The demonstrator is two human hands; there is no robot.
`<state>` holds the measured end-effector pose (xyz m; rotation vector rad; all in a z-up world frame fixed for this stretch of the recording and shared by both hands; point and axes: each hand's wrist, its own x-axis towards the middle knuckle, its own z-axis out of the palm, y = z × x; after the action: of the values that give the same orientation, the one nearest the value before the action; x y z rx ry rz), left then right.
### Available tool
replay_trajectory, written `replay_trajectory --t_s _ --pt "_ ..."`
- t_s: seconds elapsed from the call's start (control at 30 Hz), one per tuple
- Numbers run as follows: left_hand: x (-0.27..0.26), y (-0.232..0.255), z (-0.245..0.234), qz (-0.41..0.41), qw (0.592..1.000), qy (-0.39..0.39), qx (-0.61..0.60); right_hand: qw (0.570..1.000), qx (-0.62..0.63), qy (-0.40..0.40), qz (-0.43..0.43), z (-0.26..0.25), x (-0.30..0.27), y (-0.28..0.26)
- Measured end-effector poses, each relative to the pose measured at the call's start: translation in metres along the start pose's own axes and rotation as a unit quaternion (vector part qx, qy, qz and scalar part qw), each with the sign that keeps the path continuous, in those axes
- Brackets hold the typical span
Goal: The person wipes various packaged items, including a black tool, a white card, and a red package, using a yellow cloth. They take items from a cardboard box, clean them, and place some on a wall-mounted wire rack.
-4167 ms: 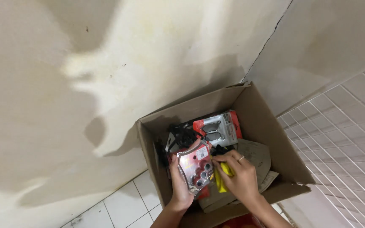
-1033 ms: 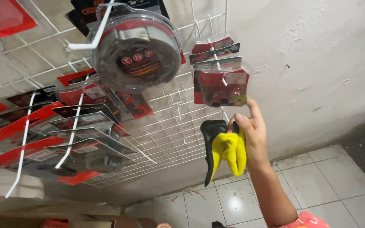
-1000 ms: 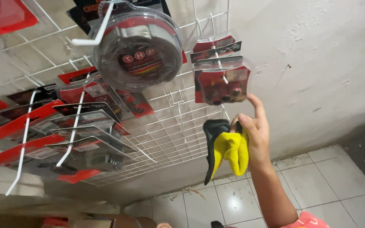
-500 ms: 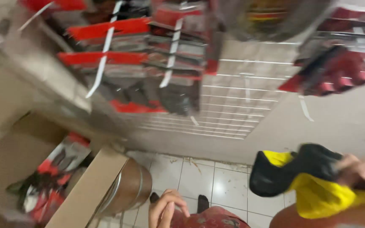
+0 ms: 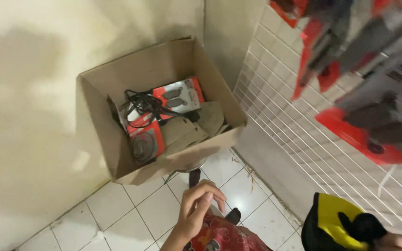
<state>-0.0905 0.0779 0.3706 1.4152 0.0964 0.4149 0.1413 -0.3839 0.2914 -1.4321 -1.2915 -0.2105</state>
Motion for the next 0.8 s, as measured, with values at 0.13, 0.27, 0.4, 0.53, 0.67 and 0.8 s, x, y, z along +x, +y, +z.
replay_trajectory --t_s 0.13,0.27,0.4,0.53,0.67,0.8 --pt "0.015 -0.01 -0.079 0.035 0.997 0.068 0.017 0.995 -0.022 -0.091 -0.044 0.099 0.192 0.006" --pt "0.039 0.009 -0.158 0.094 0.988 0.108 0.053 1.0 -0.027 0.0 0.003 0.254 0.267 0.008" --pt "0.086 0.077 -0.203 0.041 0.962 0.124 0.239 0.968 -0.088 0.066 0.226 0.36 0.31 0.063" --pt "0.145 0.075 -0.239 -0.008 0.948 0.054 0.314 0.96 -0.11 0.036 0.255 0.402 0.316 0.121" --pt "0.186 0.026 -0.271 -0.097 0.9 -0.121 0.406 0.915 0.022 0.149 0.375 0.398 0.307 0.135" --pt "0.202 -0.072 -0.306 -0.032 0.776 -0.229 0.586 0.879 0.09 0.206 0.42 0.393 0.304 0.134"
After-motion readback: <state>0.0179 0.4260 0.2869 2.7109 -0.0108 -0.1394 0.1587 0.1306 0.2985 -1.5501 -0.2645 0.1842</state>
